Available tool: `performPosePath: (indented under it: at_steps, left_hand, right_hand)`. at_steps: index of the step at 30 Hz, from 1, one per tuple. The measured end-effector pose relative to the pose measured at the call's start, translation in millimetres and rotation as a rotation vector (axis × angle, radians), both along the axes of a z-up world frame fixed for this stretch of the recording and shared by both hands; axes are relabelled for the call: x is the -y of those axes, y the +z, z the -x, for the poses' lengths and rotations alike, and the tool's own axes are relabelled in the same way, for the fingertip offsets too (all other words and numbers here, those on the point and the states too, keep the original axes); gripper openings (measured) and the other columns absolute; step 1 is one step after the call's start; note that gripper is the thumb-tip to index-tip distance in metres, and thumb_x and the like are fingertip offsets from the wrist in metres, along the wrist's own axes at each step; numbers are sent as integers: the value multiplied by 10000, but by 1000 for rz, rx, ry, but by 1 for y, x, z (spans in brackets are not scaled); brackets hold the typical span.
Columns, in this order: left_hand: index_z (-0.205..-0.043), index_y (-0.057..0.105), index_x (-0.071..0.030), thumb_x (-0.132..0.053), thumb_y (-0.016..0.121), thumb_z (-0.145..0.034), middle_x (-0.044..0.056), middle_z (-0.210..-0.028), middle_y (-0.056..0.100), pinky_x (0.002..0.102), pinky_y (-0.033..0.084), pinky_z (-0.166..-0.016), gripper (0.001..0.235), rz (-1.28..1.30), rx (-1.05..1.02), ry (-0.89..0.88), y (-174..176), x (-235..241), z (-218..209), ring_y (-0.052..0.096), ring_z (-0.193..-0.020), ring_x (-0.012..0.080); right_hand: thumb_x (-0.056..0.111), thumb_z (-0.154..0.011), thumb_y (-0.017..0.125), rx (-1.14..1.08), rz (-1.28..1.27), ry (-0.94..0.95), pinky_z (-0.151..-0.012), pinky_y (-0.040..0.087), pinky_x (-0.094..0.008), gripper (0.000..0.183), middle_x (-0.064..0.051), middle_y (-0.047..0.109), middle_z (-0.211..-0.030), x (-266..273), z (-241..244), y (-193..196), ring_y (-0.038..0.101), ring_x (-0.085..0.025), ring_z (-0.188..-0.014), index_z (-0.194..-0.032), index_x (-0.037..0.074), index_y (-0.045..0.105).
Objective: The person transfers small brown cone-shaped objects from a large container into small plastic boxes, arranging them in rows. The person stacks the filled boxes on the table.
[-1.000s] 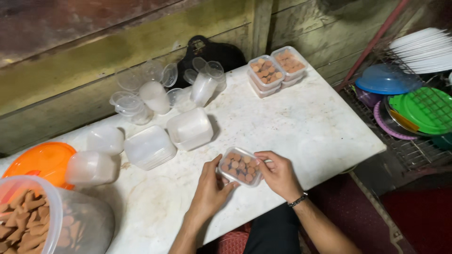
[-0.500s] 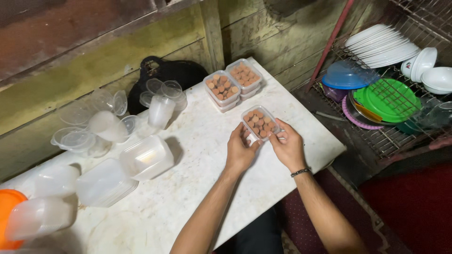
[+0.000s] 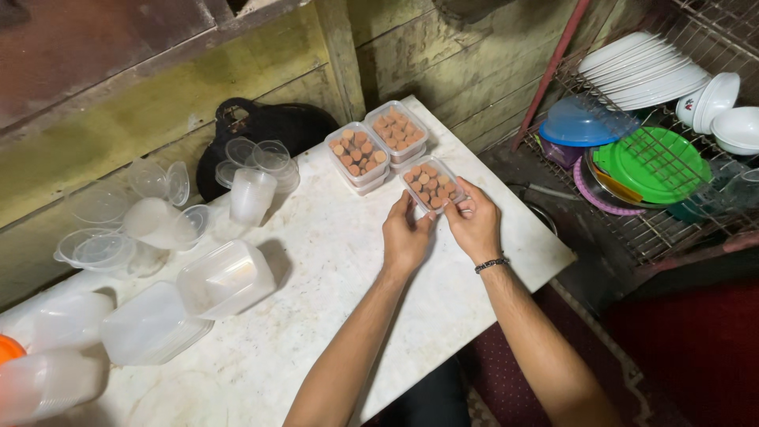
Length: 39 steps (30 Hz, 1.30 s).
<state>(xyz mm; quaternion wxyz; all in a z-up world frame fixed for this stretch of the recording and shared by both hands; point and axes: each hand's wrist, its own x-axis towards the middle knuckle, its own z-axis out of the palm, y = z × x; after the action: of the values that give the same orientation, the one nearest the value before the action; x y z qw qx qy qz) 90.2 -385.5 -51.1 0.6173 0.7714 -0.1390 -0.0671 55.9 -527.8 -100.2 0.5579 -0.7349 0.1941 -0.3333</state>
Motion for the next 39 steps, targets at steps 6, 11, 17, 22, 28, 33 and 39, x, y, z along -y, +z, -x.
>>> performPosePath:
  at_steps: [6, 11, 17, 22, 28, 33, 39]
  left_hand:
    - [-1444, 488, 120, -93, 770, -898, 292, -1344, 604, 378, 545, -1056, 651, 31, 14, 46, -9, 0, 7, 582, -1314, 390]
    - [-1433, 506, 116, -109, 786, -888, 283, -1341, 612, 351, 572, -1012, 652, 43, 16, 52, -11, 1, 5, 586, -1302, 391]
    - [-1416, 521, 119, -105, 796, -877, 283, -1335, 617, 342, 586, -987, 645, 62, 23, 61, -15, 2, 5, 591, -1294, 384]
    - [-1409, 539, 97, -85, 800, -871, 276, -1388, 594, 347, 603, -958, 625, 104, -11, 66, -9, 3, 4, 573, -1309, 392]
    - [-1346, 614, 56, -78, 788, -880, 240, -1386, 618, 361, 610, -957, 515, 130, 3, 44, 18, 1, 19, 585, -1298, 385]
    - [-1338, 651, -40, -119, 782, -891, 152, -1428, 618, 344, 594, -989, 472, 130, 137, -5, 55, -9, 44, 598, -1306, 350]
    - [-1300, 671, -21, -123, 810, -873, 210, -1379, 632, 378, 614, -930, 460, 221, 275, 26, 87, -3, -12, 623, -1261, 406]
  right_hand:
    - [15, -893, 746, 9, -47, 23, -702, 637, -331, 522, -260, 596, -1184, -2, 0, -3, 732, -286, -807, -1393, -8, 602]
    - [15, -896, 750, 22, -21, 33, -688, 633, -336, 520, -260, 582, -1175, 0, -1, -6, 737, -298, -818, -1393, -15, 600]
    - [10, -911, 743, 30, -22, 44, -700, 633, -343, 533, -266, 570, -1192, 0, 2, -5, 735, -299, -829, -1414, -32, 568]
    - [3, -908, 744, 53, -24, 55, -679, 628, -329, 555, -255, 594, -1182, -1, 1, -3, 732, -287, -830, -1424, -42, 546]
    - [7, -899, 752, 81, -23, 38, -653, 613, -302, 527, -230, 630, -1129, 0, 4, -12, 713, -249, -790, -1381, -73, 555]
    - [-88, -889, 674, 278, -14, -16, -798, 604, -326, 505, -212, 587, -1149, -14, 32, 41, 682, -254, -924, -1373, -73, 529]
    - [-51, -923, 739, 322, 75, 65, -707, 611, -285, 490, -192, 626, -1104, 0, -24, 96, 683, -204, -838, -1374, -48, 548]
